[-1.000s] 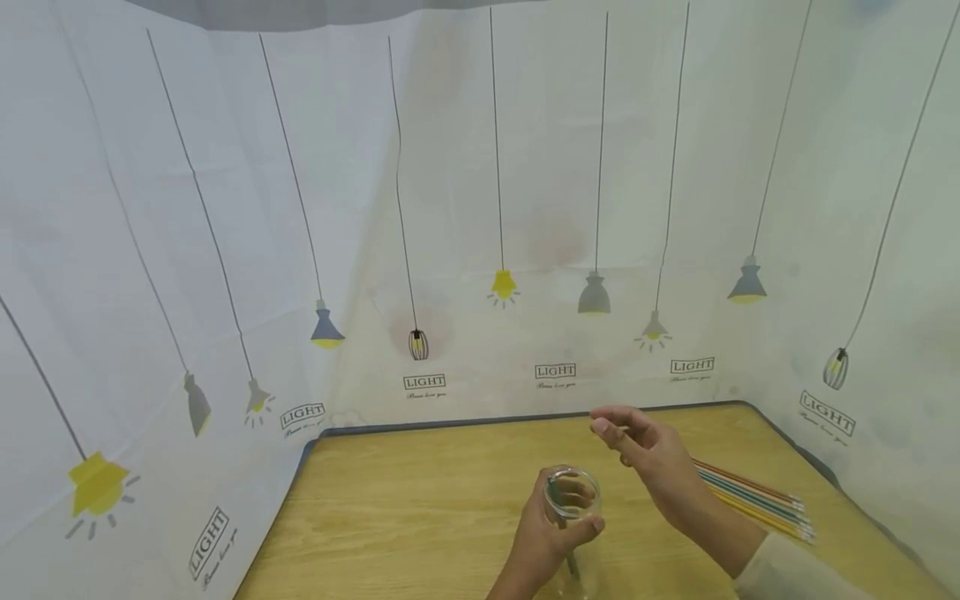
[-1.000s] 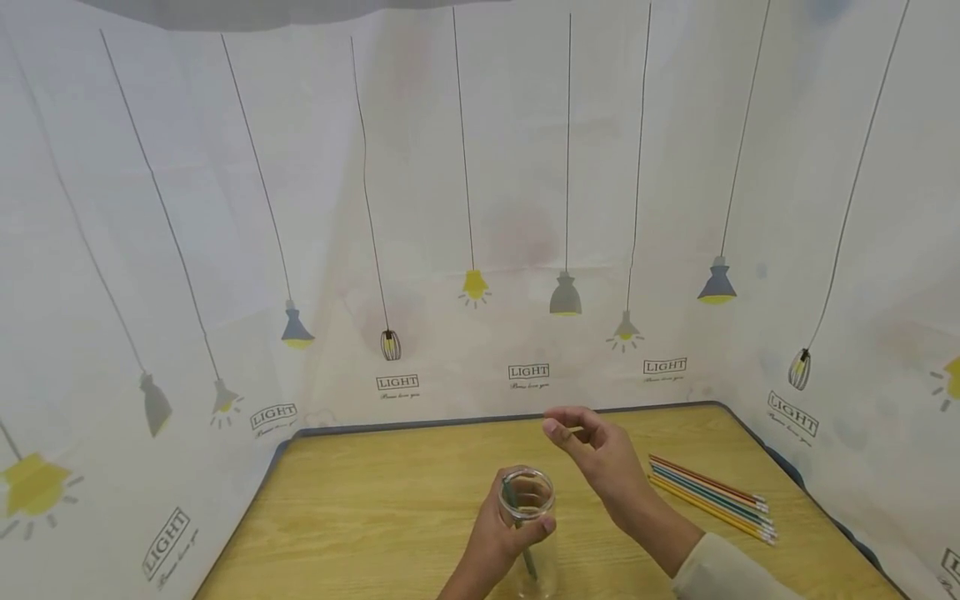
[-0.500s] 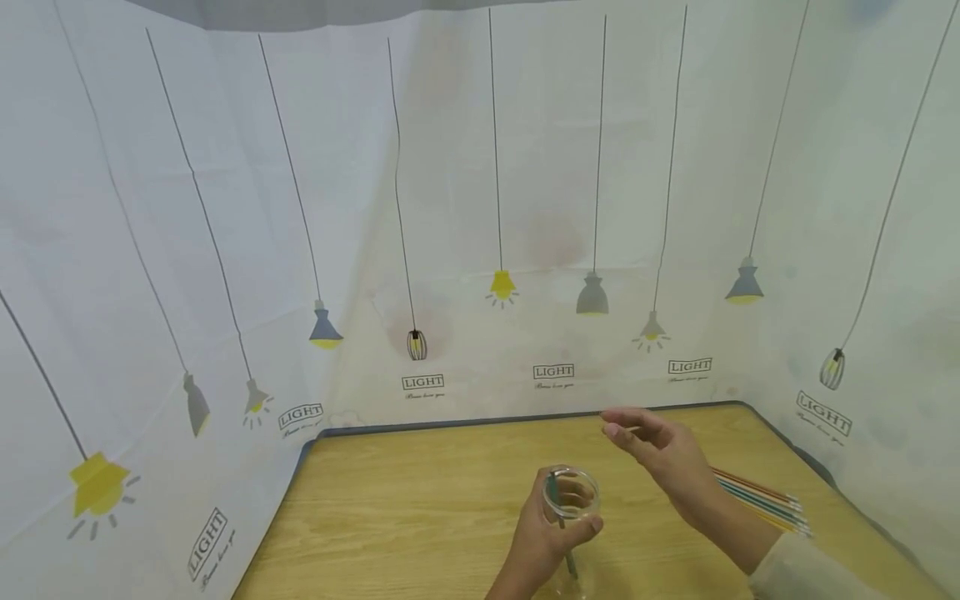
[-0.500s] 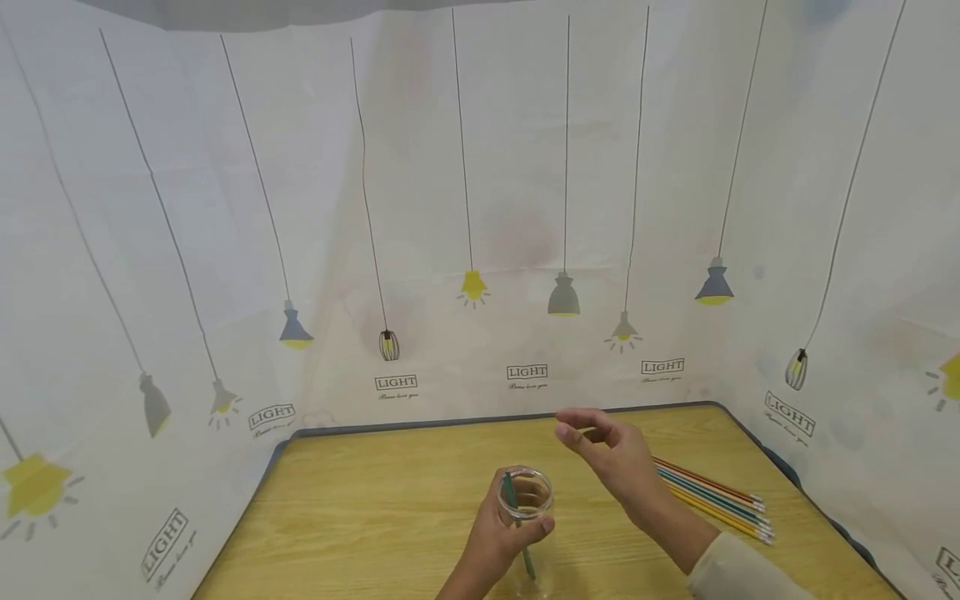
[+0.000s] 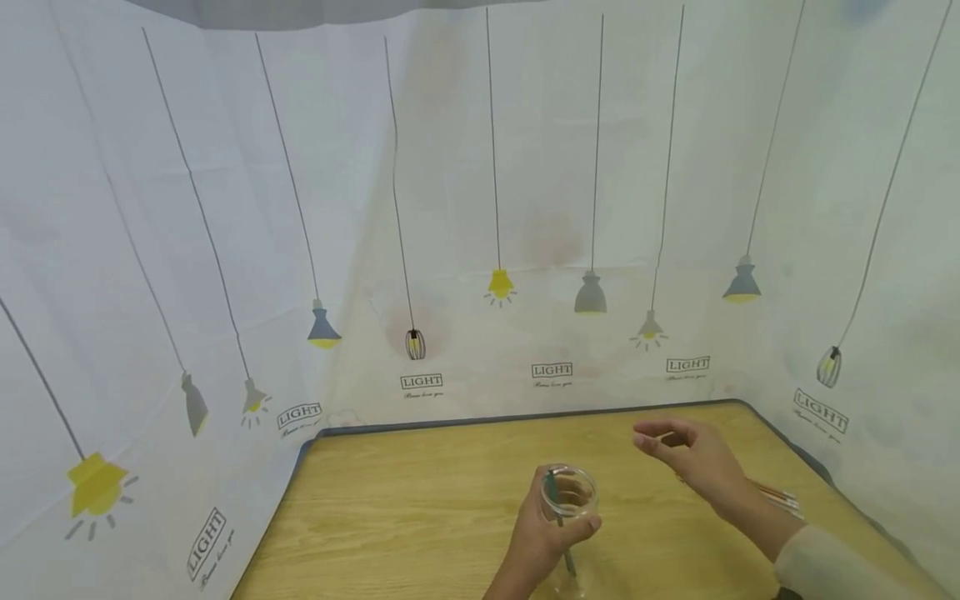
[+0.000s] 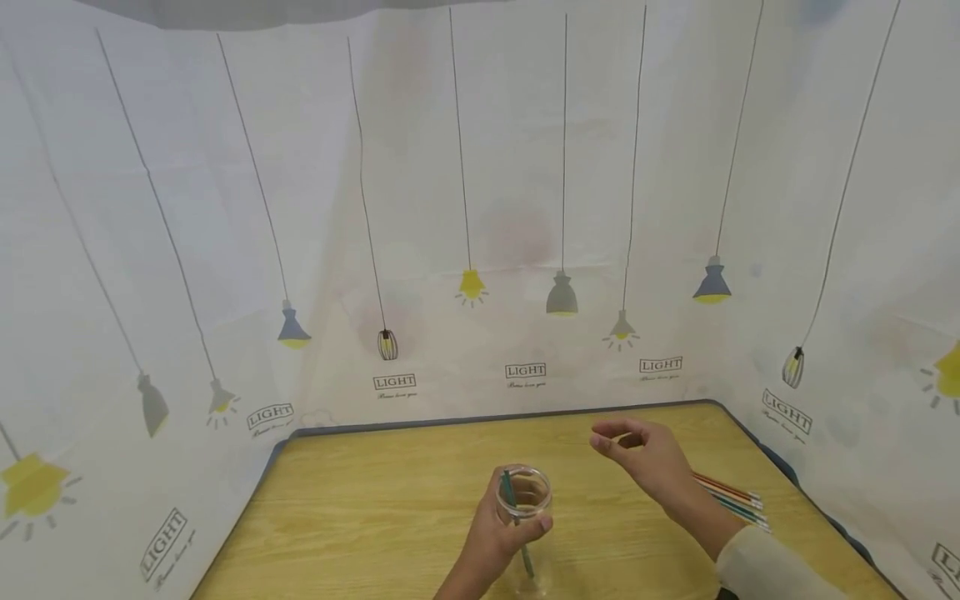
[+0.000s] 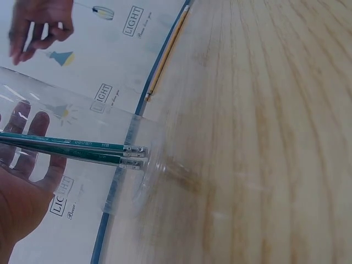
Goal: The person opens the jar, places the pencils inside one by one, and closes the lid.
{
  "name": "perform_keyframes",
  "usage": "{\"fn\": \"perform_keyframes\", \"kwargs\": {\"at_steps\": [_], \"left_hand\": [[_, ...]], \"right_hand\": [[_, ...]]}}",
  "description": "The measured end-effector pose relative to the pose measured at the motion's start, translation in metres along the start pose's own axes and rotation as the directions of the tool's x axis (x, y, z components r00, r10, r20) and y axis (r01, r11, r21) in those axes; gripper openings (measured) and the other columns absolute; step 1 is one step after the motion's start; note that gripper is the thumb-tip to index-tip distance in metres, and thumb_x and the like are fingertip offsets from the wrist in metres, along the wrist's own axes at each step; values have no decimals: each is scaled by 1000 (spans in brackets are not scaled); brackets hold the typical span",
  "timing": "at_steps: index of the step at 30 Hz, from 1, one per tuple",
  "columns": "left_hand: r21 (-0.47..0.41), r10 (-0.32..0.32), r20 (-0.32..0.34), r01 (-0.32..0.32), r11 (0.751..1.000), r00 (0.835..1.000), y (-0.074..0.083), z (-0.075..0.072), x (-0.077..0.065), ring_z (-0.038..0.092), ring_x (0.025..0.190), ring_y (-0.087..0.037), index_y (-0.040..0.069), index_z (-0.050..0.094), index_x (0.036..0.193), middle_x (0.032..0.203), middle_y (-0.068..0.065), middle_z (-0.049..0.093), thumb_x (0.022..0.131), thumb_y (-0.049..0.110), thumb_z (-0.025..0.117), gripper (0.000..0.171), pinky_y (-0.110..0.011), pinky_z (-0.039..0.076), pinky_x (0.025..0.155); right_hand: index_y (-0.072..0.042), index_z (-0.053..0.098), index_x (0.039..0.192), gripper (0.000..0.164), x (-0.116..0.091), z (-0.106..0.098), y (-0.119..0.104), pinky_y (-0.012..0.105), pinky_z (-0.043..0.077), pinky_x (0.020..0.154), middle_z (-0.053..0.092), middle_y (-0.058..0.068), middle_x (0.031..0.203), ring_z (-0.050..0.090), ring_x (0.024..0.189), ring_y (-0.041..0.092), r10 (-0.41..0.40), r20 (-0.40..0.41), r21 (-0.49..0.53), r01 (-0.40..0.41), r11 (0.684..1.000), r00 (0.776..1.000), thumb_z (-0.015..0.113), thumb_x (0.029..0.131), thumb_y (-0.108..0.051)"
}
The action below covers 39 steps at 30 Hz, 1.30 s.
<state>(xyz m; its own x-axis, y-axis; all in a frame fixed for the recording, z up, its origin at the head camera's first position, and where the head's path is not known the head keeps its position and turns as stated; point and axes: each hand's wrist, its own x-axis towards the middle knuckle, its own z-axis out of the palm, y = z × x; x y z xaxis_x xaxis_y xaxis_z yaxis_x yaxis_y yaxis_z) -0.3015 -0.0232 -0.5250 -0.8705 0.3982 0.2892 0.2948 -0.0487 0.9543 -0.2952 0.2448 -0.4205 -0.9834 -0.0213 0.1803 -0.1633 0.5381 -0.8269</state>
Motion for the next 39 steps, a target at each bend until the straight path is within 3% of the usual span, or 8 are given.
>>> {"fn": "perform_keyframes", "kwargs": {"at_steps": [9,14,19,24,30,35,39], "left_hand": [[4,-5,-1,5,1000,1000,-2,-1,2,64,122,-20,33,53,143,132,3,68,91,32,86,61,-37,58,103],[13,-2,-3,2,1000,1000,-2,0,1,65,121,-20,32,53,143,132,2,68,91,31,85,61,-37,58,102],[1,-12,-7,12,1000,1000,-1,0,2,65,120,-20,30,54,143,131,0,67,91,28,85,61,-36,60,101],[-7,-18,-8,18,1000,1000,0,0,0,64,121,-20,33,54,142,131,2,67,91,28,86,60,-36,60,100],[-19,-18,0,18,1000,1000,0,0,2,64,121,-21,29,53,144,132,-2,66,92,28,85,61,-37,61,100],[-23,-14,4,15,1000,1000,0,-1,2,64,122,-22,28,53,145,133,-3,66,93,29,85,61,-38,61,101],[-15,-14,2,14,1000,1000,0,-1,1,63,122,-21,31,53,144,132,0,66,93,30,85,60,-38,61,101]], "right_hand": [[-9,75,134,52,8,-22,46,31,61,77,75,15,135,68,104,18,54,-13,-114,-55,992,998,76,103,-50],[-6,78,125,42,10,-31,69,32,60,75,77,18,130,70,101,20,45,-11,-236,-47,971,999,77,104,-42],[-3,79,110,22,12,-39,96,36,58,76,79,9,104,69,92,20,-10,-15,-385,3,923,1000,80,101,-22],[-3,78,99,12,12,-49,130,44,59,79,76,5,94,68,88,23,-57,3,-511,50,858,998,82,95,-14],[-2,74,97,12,9,-56,156,60,62,88,75,12,97,72,93,34,4,29,-553,13,833,1000,81,93,-11],[-3,75,95,9,6,-57,170,62,63,87,75,12,95,73,91,35,35,52,-580,2,815,998,80,90,-8],[-6,75,96,7,2,-58,173,60,62,82,75,9,94,71,89,31,114,71,-570,-54,820,991,78,90,-8]]}}
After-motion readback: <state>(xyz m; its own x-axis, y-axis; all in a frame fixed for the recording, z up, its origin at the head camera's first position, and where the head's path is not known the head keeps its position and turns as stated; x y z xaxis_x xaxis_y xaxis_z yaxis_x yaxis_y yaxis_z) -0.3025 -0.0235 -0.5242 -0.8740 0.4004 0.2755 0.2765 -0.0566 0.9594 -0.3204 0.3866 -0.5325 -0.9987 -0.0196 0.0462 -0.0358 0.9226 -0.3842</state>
